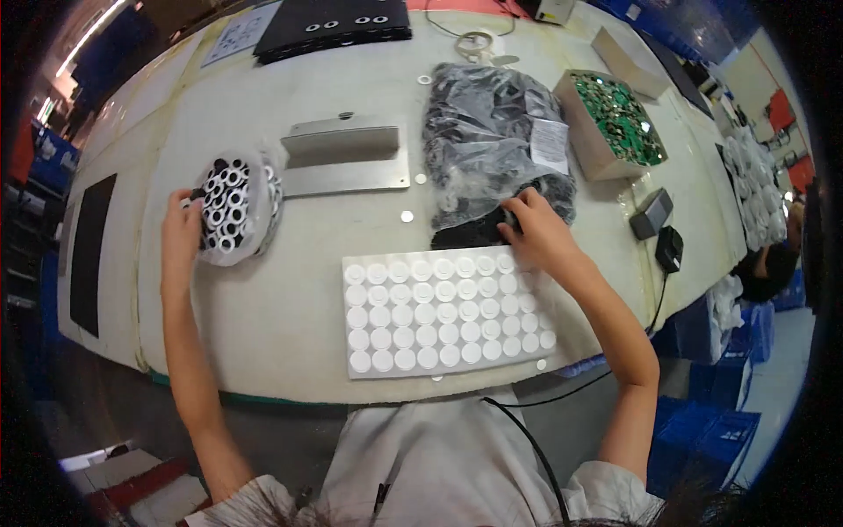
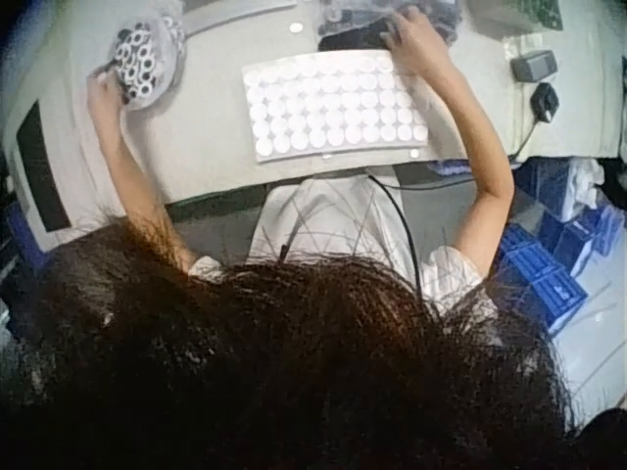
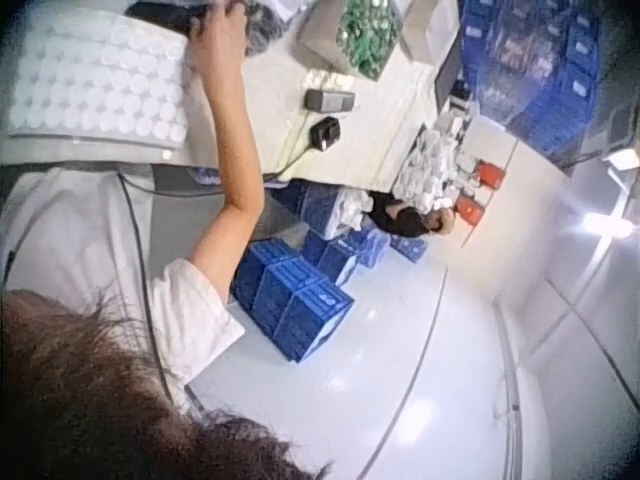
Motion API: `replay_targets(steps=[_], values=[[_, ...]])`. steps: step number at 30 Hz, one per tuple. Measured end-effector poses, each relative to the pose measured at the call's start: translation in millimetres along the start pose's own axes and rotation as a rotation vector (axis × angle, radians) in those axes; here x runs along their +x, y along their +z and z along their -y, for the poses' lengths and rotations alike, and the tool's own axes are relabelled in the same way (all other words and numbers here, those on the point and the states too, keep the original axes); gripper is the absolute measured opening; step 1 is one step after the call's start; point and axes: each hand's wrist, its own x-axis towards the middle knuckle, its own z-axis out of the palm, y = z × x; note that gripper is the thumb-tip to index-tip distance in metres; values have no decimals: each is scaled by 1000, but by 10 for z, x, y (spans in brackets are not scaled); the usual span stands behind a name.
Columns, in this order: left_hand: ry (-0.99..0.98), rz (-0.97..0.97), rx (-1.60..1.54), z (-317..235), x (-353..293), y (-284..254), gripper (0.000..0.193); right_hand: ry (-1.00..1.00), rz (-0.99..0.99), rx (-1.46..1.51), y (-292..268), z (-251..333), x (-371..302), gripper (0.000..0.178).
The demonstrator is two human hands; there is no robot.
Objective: The person assembles small circular plastic components into a white organizing tray by hand.
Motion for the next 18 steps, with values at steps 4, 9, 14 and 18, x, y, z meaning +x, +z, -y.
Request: replay_targets(steps=[4, 9, 14, 18], values=[[95, -132, 18, -370, -241, 174, 22, -48, 45, -107, 62, -53, 92, 26], [469, 239, -200, -991, -1268, 509, 20, -85, 89, -153, 17, -30, 159, 26], [599, 399, -144, -1162, -1427, 636, 20, -32, 51, -33, 10, -51, 150, 21], [707, 411, -119, -1170, -1360, 634, 15, 11, 11, -5, -48, 8, 102, 22]])
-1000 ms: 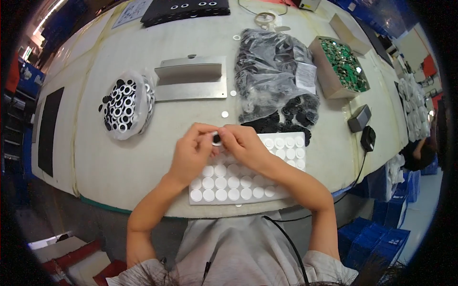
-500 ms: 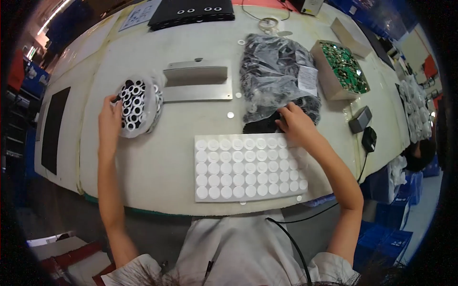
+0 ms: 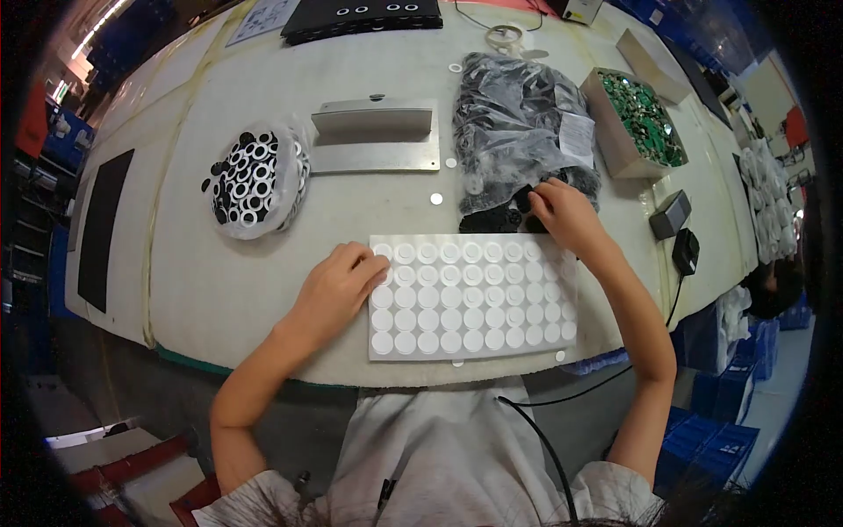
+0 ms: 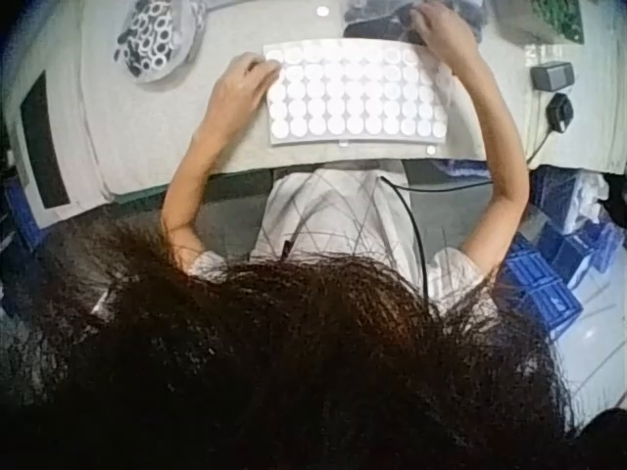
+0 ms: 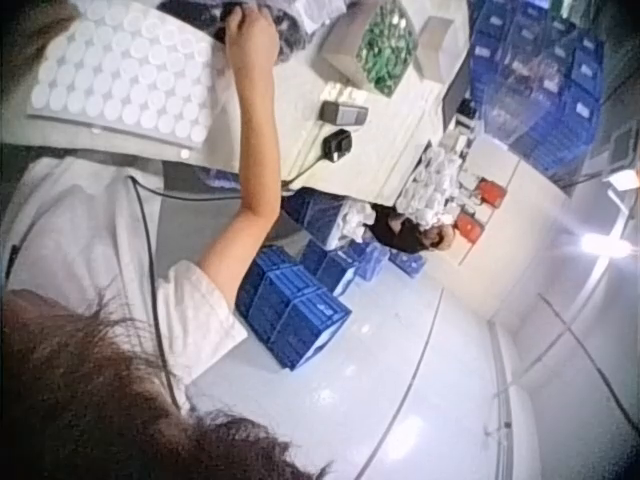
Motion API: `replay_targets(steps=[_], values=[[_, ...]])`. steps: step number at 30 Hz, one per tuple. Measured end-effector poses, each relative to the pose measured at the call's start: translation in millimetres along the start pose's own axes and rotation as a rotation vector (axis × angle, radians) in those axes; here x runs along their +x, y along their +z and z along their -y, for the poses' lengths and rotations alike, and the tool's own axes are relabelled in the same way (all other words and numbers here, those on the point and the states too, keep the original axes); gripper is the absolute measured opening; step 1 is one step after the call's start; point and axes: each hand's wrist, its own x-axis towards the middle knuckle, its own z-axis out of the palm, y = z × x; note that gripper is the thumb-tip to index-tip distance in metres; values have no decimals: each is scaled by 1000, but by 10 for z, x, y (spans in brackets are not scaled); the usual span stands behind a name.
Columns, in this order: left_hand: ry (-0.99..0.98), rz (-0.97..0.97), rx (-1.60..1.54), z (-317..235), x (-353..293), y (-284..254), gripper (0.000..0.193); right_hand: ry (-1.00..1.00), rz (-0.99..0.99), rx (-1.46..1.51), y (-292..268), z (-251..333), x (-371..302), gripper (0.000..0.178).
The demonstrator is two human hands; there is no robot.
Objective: The person assembles small circular plastic components into a white organizing tray by hand.
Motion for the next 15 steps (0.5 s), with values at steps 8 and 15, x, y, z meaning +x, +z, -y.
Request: replay_targets(steps=[8, 15], values=[[-152, 27, -234, 62, 48, 85, 8, 64, -110, -91, -176, -5, -49, 22], [115, -29, 28, 76, 12, 102, 14, 87, -208, -151, -213, -45, -138, 22]])
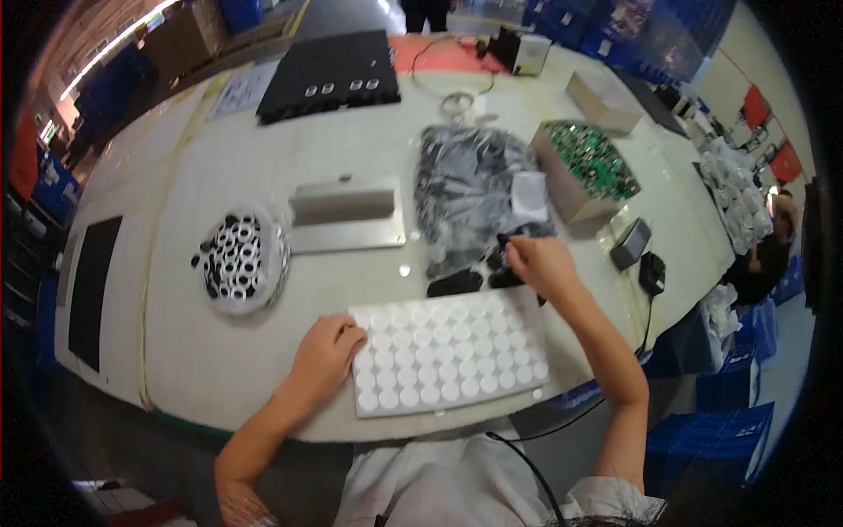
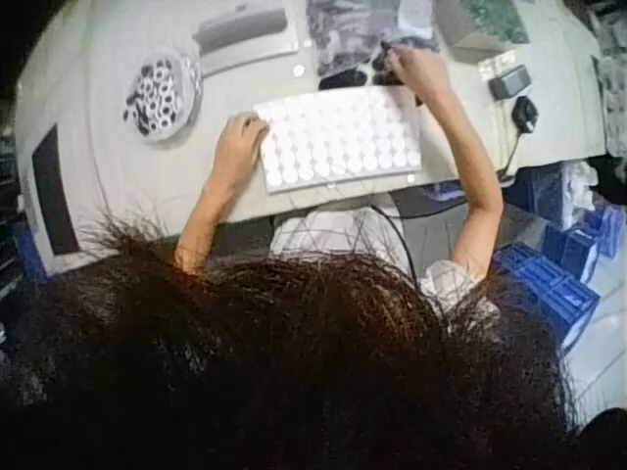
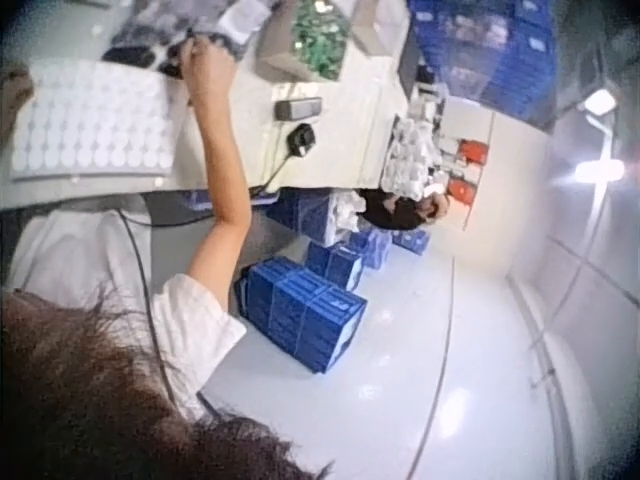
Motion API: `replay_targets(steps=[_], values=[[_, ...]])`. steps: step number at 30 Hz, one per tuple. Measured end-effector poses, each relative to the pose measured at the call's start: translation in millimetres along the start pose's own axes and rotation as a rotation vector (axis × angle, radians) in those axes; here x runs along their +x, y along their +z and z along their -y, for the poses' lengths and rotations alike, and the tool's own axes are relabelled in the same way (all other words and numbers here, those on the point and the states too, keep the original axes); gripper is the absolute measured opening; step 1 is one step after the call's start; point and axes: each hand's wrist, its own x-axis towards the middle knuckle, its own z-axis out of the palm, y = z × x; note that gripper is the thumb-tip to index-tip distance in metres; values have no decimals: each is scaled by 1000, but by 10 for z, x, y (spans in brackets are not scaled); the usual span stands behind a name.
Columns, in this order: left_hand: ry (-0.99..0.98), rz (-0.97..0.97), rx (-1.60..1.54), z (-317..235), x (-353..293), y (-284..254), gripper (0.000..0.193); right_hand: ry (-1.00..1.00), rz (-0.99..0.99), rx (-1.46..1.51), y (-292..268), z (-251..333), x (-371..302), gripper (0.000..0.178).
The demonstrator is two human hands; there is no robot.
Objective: The person assembles small circular plastic components into a white organizing tray by hand.
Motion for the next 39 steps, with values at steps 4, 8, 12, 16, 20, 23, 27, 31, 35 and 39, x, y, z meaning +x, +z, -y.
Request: replay_targets(steps=[4, 8, 12, 16, 20, 23, 27, 31, 35, 39], values=[[-327, -250, -440, -105, -98, -5, 13, -7, -11, 235, -150, 268, -122, 17], [-522, -249, -846, -218, 288, 64, 15, -217, 204, 697, 138, 921, -251, 13], [-467, -349, -748, -340, 594, 161, 13, -182, 356, 1018, 229, 1285, -152, 21], [-557, -402, -969, -280, 664, 329, 14, -187, 277, 1065, 473, 1281, -68, 22], [-551, -318, -1037, -279, 634, 281, 18, -135, 378, 1162, 524, 1249, -88, 25], [-577, -268, -1081, -264, 536, 340, 19, -207, 343, 1139, 687, 1219, -143, 27], [-574, -260, -1002, -372, 514, 267, 24, -345, 240, 1132, 694, 1229, -158, 24], [-513, -220, -1123, -395, 484, 227, 33, -353, 365, 1242, 592, 1212, -143, 20], [-508, -165, -1117, -388, 454, 334, 32, -261, 317, 1151, 492, 1156, -196, 22], [-488, -137, -844, -478, 496, 258, 27, -124, 327, 1135, 562, 1132, -247, 24]])
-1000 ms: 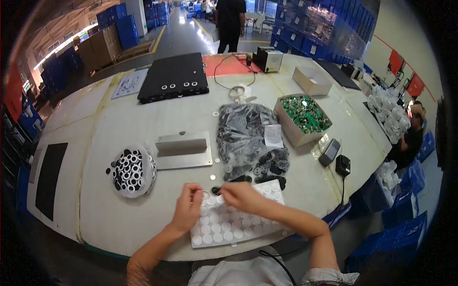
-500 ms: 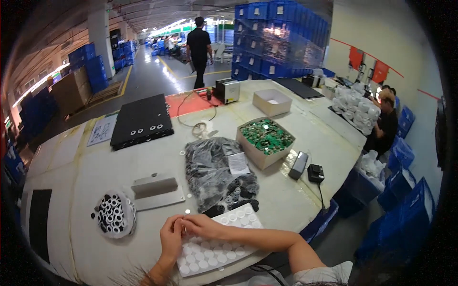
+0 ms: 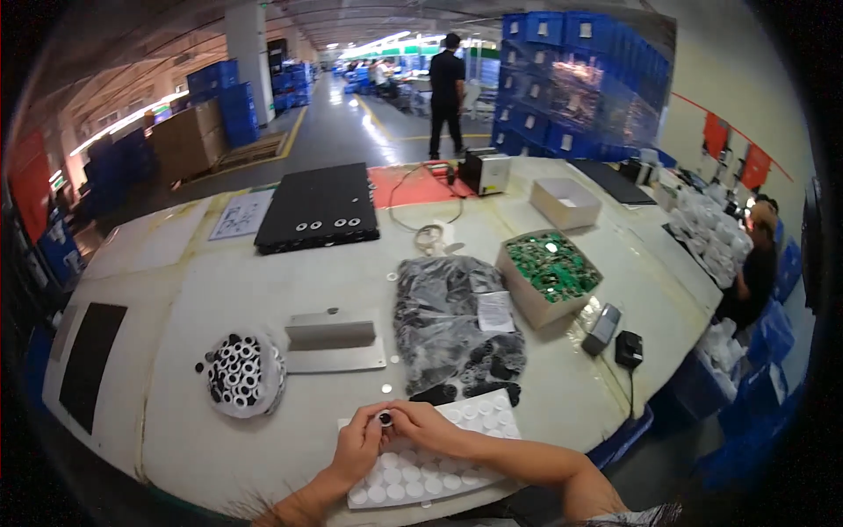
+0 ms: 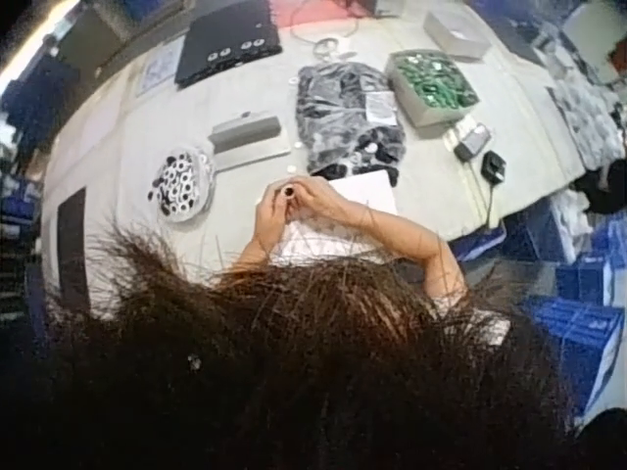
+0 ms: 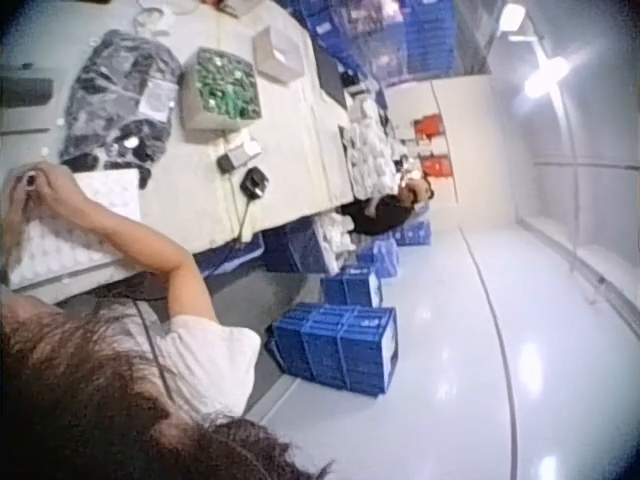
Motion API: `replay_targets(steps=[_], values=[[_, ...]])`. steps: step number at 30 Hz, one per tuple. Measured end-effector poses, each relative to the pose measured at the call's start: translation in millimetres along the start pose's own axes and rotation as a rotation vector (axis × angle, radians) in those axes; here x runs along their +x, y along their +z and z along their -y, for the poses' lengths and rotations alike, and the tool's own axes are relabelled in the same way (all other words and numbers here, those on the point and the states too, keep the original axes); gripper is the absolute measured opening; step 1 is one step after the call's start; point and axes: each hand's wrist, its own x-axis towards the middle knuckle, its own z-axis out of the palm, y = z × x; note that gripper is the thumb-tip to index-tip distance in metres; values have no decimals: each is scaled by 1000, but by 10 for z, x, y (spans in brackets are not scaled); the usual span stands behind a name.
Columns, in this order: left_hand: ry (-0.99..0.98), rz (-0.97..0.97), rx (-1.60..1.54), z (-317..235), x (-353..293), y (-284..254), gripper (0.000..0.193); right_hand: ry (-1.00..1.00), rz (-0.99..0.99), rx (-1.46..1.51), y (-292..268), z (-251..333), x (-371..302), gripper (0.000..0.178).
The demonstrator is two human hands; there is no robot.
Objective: The person assembles small circular plastic components into a white organizing tray by hand.
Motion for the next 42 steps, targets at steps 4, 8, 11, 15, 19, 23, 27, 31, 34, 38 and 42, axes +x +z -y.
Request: replay_targets(steps=[4, 8, 11, 15, 19, 23, 27, 31, 34, 38, 42], values=[[-21, -91, -50, 34, -34, -17, 24, -51, 58, -68, 23, 84, -23, 27], [101, -351, -132, 143, 39, -229, 25, -76, -106, -307, -189, 5, 8, 23], [130, -799, -53, -2, 133, -902, 27, -107, -269, -899, -587, 89, 29, 23], [86, -885, 332, 274, 427, -1893, 30, 155, -242, -1164, -893, -311, 49, 39], [123, -870, 1025, 282, 490, -2236, 33, 32, -176, -1094, -920, -203, 87, 26], [-76, -761, 733, 6, 328, -1585, 26, 77, -235, -1046, -979, -352, 222, 16], [318, -199, 721, 102, -213, -868, 19, 125, -270, -911, -996, -225, 238, 21], [341, 139, 735, 145, -428, -605, 25, 233, -273, -821, -982, -187, 177, 20], [343, 171, 771, 165, -473, -616, 24, 235, -327, -740, -989, -186, 187, 21], [267, 180, 751, 102, -398, -604, 20, -13, -381, -518, -1024, -291, 243, 22], [255, 163, 734, 61, -435, -633, 17, 350, -262, -207, -1020, -156, 295, 24]])
